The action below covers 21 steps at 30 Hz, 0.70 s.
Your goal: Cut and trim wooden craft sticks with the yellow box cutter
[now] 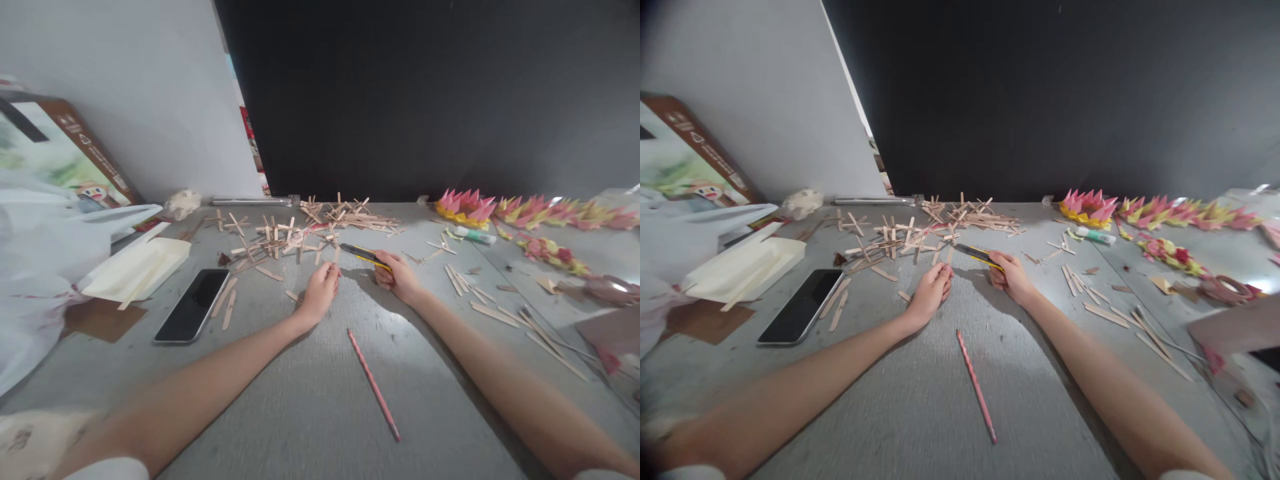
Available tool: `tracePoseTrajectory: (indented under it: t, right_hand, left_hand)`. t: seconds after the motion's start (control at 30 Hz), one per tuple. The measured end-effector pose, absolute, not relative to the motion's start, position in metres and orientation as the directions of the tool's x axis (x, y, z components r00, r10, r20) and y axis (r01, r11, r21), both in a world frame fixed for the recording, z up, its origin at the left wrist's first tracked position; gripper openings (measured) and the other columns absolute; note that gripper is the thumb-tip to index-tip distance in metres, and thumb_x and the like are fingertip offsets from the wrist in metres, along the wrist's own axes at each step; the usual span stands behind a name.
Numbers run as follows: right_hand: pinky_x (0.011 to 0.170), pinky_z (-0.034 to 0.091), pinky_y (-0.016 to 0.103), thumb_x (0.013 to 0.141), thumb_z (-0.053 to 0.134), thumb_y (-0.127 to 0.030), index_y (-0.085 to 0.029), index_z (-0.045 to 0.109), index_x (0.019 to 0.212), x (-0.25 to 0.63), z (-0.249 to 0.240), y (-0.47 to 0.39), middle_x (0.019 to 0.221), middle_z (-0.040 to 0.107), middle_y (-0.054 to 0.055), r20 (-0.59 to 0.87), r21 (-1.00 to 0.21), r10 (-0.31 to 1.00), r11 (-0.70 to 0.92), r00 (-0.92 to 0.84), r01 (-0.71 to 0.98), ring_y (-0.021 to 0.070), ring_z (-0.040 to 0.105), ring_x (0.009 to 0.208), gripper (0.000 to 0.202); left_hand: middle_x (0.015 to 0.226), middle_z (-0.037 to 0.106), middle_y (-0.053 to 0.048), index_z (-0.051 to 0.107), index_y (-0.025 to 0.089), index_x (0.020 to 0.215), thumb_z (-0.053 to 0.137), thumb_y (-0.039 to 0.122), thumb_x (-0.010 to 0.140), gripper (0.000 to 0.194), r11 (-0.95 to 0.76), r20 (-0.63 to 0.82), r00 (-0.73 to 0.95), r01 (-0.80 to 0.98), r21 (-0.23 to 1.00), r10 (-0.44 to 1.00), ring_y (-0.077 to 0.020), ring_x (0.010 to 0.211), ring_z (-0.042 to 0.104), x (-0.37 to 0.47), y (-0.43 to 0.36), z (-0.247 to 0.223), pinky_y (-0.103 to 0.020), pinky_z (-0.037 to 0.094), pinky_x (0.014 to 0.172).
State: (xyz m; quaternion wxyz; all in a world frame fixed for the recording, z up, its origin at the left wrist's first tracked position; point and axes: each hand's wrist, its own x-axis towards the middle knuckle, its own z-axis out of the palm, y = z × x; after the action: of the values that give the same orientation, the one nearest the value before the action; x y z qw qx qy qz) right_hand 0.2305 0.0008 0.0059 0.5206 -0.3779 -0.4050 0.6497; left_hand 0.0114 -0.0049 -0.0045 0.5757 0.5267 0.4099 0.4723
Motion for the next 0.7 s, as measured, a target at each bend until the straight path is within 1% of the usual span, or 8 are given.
tracePoseTrajectory:
  t: [0.23, 0.33, 0.37, 0.43, 0.5, 0.57, 0.63, 0.7]
  right_hand:
    - [0.036, 0.023, 0.02, 0.084, 0.08, -0.051, -0.021, 0.065, 0.1, 0.229, 0.005, 0.001, 0.046, 0.032, -0.013, -0.077, -0.927, 0.984, -0.129, -0.159, -0.351, 0.0082, 0.021, 0.04, 0.037]
    - [0.037, 0.026, 0.022, 0.085, 0.078, -0.055, -0.021, 0.069, 0.104, 0.225, 0.003, -0.002, 0.046, 0.032, -0.013, -0.042, -0.971, 0.995, -0.061, -0.087, -0.232, 0.0093, 0.024, 0.04, 0.04]
    - [0.039, 0.03, 0.023, 0.086, 0.077, -0.055, -0.022, 0.071, 0.104, 0.223, 0.002, -0.004, 0.048, 0.038, -0.01, 0.009, -0.989, 0.999, 0.003, -0.04, -0.145, 0.0107, 0.03, 0.041, 0.038]
    - [0.049, 0.042, 0.026, 0.09, 0.075, -0.051, -0.024, 0.074, 0.107, 0.219, 0.0, -0.009, 0.061, 0.06, -0.002, 0.17, -0.982, 0.985, 0.167, 0.029, 0.091, 0.0162, 0.052, 0.051, 0.032]
    - [0.069, 0.053, 0.032, 0.095, 0.071, -0.044, -0.029, 0.074, 0.116, 0.215, 0.0, -0.014, 0.093, 0.077, 0.005, 0.325, -0.894, 0.946, 0.311, -0.01, 0.323, 0.0241, 0.069, 0.078, 0.026]
    - [0.088, 0.054, 0.038, 0.101, 0.062, -0.039, -0.031, 0.07, 0.126, 0.213, 0.0, -0.018, 0.117, 0.077, 0.008, 0.398, -0.775, 0.908, 0.41, -0.134, 0.481, 0.0288, 0.071, 0.103, 0.027]
    - [0.097, 0.052, 0.041, 0.106, 0.054, -0.036, -0.029, 0.067, 0.133, 0.211, 0.0, -0.02, 0.122, 0.074, 0.011, 0.41, -0.662, 0.874, 0.482, -0.261, 0.573, 0.0295, 0.069, 0.111, 0.03]
    - [0.096, 0.052, 0.042, 0.108, 0.05, -0.035, -0.026, 0.065, 0.137, 0.211, -0.001, -0.02, 0.115, 0.07, 0.013, 0.411, -0.574, 0.849, 0.525, -0.333, 0.629, 0.0288, 0.067, 0.108, 0.035]
  left_hand:
    - [0.053, 0.033, 0.01, 0.052, 0.022, 0.082, 0.059, 0.058, 0.096, 0.039, 0.001, 0.014, 0.231, -0.062, 0.998, 0.973, -0.0089, 0.044, 0.028, 0.011, -0.007, -0.002, -0.023, 0.022, 0.044]
    - [0.053, 0.035, 0.009, 0.052, 0.022, 0.081, 0.059, 0.057, 0.096, 0.039, -0.018, 0.023, 0.233, -0.025, 1.0, 0.972, -0.0092, 0.044, 0.029, 0.011, -0.008, 0.0, -0.024, 0.021, 0.045]
    - [0.053, 0.036, 0.008, 0.052, 0.022, 0.08, 0.059, 0.057, 0.097, 0.04, -0.026, 0.028, 0.234, -0.011, 1.0, 0.972, -0.0093, 0.044, 0.03, 0.011, -0.008, 0.0, -0.024, 0.02, 0.045]
    - [0.053, 0.036, 0.008, 0.052, 0.022, 0.077, 0.058, 0.058, 0.097, 0.042, -0.048, 0.042, 0.239, 0.019, 0.999, 0.97, -0.0095, 0.044, 0.03, 0.01, -0.008, 0.0, -0.025, 0.02, 0.046]
    - [0.053, 0.037, 0.007, 0.053, 0.022, 0.077, 0.058, 0.058, 0.098, 0.043, -0.075, 0.062, 0.253, 0.042, 0.996, 0.966, -0.0099, 0.044, 0.031, 0.01, -0.008, -0.001, -0.025, 0.021, 0.047]
    - [0.053, 0.037, 0.007, 0.055, 0.021, 0.078, 0.057, 0.059, 0.099, 0.043, -0.101, 0.082, 0.276, 0.056, 0.993, 0.958, -0.0105, 0.045, 0.032, 0.009, -0.008, -0.002, -0.025, 0.021, 0.048]
    - [0.054, 0.037, 0.007, 0.056, 0.021, 0.079, 0.057, 0.059, 0.099, 0.043, -0.123, 0.098, 0.3, 0.066, 0.99, 0.949, -0.0108, 0.046, 0.032, 0.009, -0.008, -0.002, -0.026, 0.021, 0.049]
    - [0.054, 0.036, 0.007, 0.055, 0.021, 0.078, 0.058, 0.058, 0.099, 0.043, -0.135, 0.107, 0.317, 0.069, 0.988, 0.942, -0.0109, 0.047, 0.031, 0.01, -0.009, 0.0, -0.026, 0.02, 0.049]
